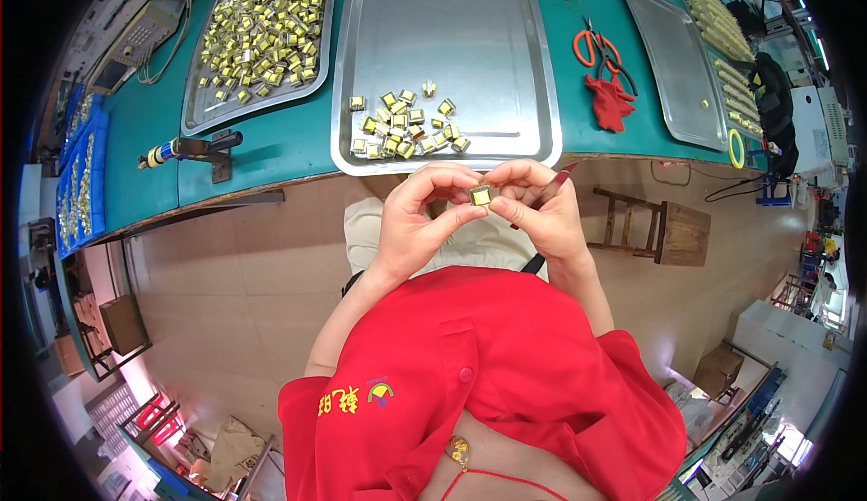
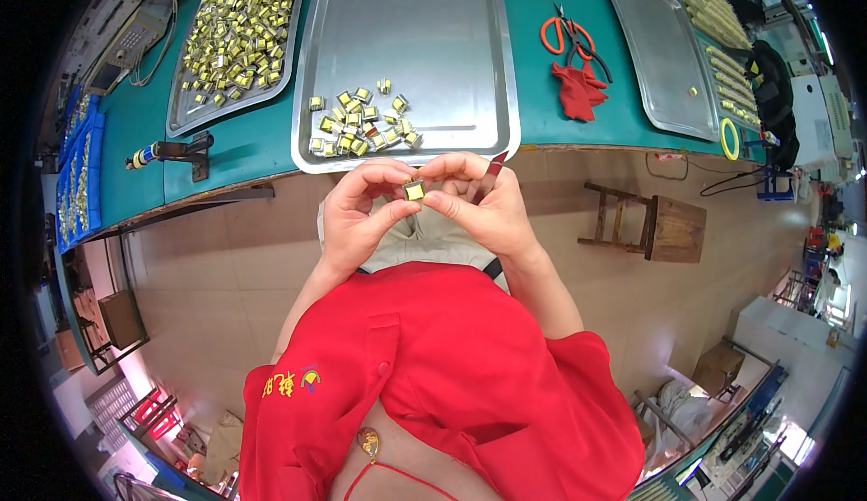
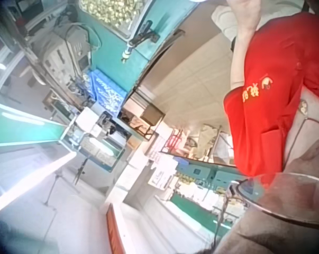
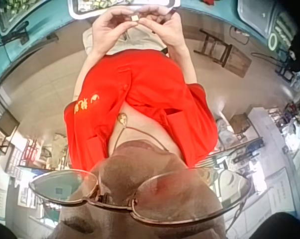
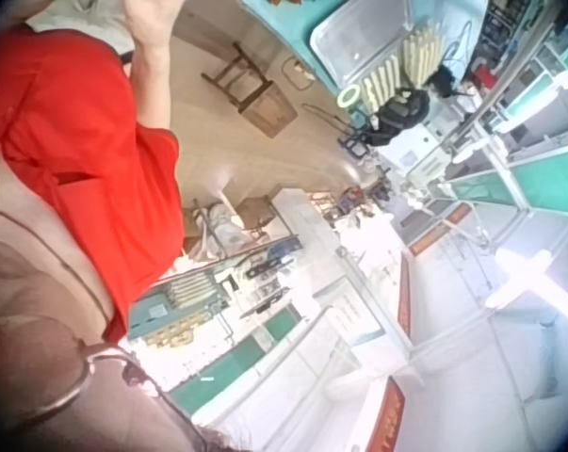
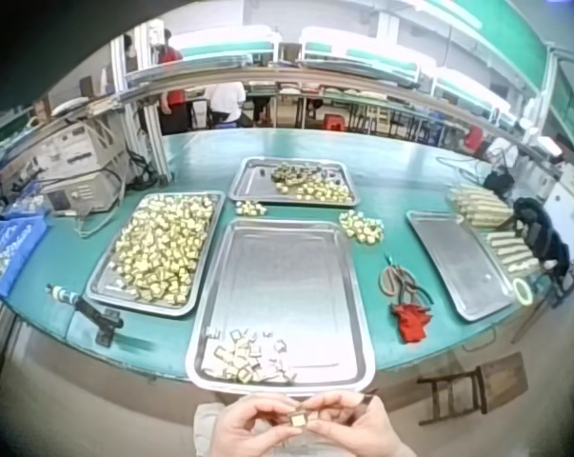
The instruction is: The person places a metal tray onto an overhead shelf, then picks up small transformers from a tray and scrapes each component with a small blade.
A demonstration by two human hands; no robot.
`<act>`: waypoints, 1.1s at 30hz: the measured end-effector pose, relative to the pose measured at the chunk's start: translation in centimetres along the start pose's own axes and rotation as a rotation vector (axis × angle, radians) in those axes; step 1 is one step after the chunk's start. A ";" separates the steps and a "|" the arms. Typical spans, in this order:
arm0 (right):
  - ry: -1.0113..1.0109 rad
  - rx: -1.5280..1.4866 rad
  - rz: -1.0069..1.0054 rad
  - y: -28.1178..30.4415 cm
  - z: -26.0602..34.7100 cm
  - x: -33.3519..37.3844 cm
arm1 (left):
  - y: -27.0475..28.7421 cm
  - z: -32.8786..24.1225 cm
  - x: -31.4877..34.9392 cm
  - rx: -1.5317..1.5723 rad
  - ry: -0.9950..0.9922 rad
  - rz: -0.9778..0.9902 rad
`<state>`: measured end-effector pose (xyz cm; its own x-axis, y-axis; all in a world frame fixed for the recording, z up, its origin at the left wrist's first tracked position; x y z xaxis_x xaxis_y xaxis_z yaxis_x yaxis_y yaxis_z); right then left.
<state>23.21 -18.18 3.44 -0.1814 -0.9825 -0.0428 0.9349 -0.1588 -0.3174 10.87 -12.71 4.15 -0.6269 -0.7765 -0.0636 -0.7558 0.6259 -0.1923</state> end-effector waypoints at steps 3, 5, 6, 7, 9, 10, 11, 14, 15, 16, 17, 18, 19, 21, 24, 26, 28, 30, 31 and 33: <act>0.040 -0.002 0.015 -0.5 1.3 -0.1 | -0.2 -1.1 -0.1 -0.016 -0.031 0.010; 0.039 -0.009 0.023 -0.5 1.0 -0.6 | 0.1 -0.8 -0.5 -0.017 -0.025 0.009; 0.025 -0.013 0.004 -0.5 1.1 -1.1 | 0.3 -1.1 -0.9 -0.026 -0.028 0.002; 0.012 -0.019 -0.014 -0.4 1.0 -1.2 | 0.4 -1.1 -1.0 -0.036 -0.031 -0.005; -0.068 0.064 -0.048 -0.4 1.3 -0.6 | 0.3 -1.3 -0.6 -0.097 0.005 -0.004; -0.131 0.147 -0.080 -0.1 1.5 -0.6 | 0.3 -1.5 -0.8 -0.166 0.025 -0.004; -0.144 0.089 -0.057 0.5 0.6 -0.4 | 0.2 -1.9 -1.0 -0.225 -0.068 -0.003; -0.133 -0.070 0.035 -0.3 0.8 -1.4 | -0.6 -4.1 -1.7 -0.490 -0.276 0.033; -0.110 -0.072 0.002 -0.1 1.2 -2.1 | -0.8 -4.0 -1.8 -0.563 -0.271 0.055; -0.095 -0.076 -0.030 0.0 1.4 -2.9 | -1.0 -5.3 -2.0 -0.635 -0.377 0.036; -0.079 0.038 -0.018 0.8 2.3 -3.9 | -0.4 -5.7 -2.2 -0.683 -0.375 -0.007; -0.064 0.153 -0.010 1.8 3.3 -5.4 | 0.6 -5.7 -2.3 -0.729 -0.371 -0.054; -0.013 0.168 -0.090 3.4 4.3 -7.1 | 1.0 -5.6 -2.4 -0.729 -0.404 -0.041; 0.055 0.222 -0.163 5.8 6.6 -11.4 | 4.9 -5.6 -2.3 -0.844 -0.435 -0.297; -0.060 0.210 -0.242 10.1 6.5 -18.7 | 7.6 -5.6 -1.8 -0.980 -0.481 -0.399; -0.121 0.279 -0.316 13.1 5.2 -23.7 | 8.4 -5.2 -1.3 -0.987 -0.484 -0.419; -0.099 0.335 -0.374 15.0 5.5 -28.4 | 8.8 -4.6 -1.4 -0.993 -0.479 -0.439; -0.048 0.355 -0.400 15.9 6.7 -32.1 | 8.9 -4.2 -1.2 -0.950 -0.431 -0.443; 0.007 0.352 -0.414 16.3 7.4 -33.7 | 8.9 -4.3 -1.1 -0.932 -0.418 -0.445; 0.048 0.347 -0.427 15.7 7.2 -34.4 | 9.3 -4.0 -0.8 -0.914 -0.393 -0.459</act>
<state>46.35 12.44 6.71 -0.5729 -0.8193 -0.0244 0.8192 -0.5733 0.0149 3.53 -5.97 6.37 -0.2687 -0.8167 -0.5107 -0.8586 -0.0372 0.5113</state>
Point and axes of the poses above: each hand's wrist, its own x-axis away from the middle knuckle, its own y-axis out of the back of the hand, z = x × y, the point moved 9 cm from there along -x, towards the middle knuckle, and after that the axes turned 5 degrees about y, right-handed, at the moved point
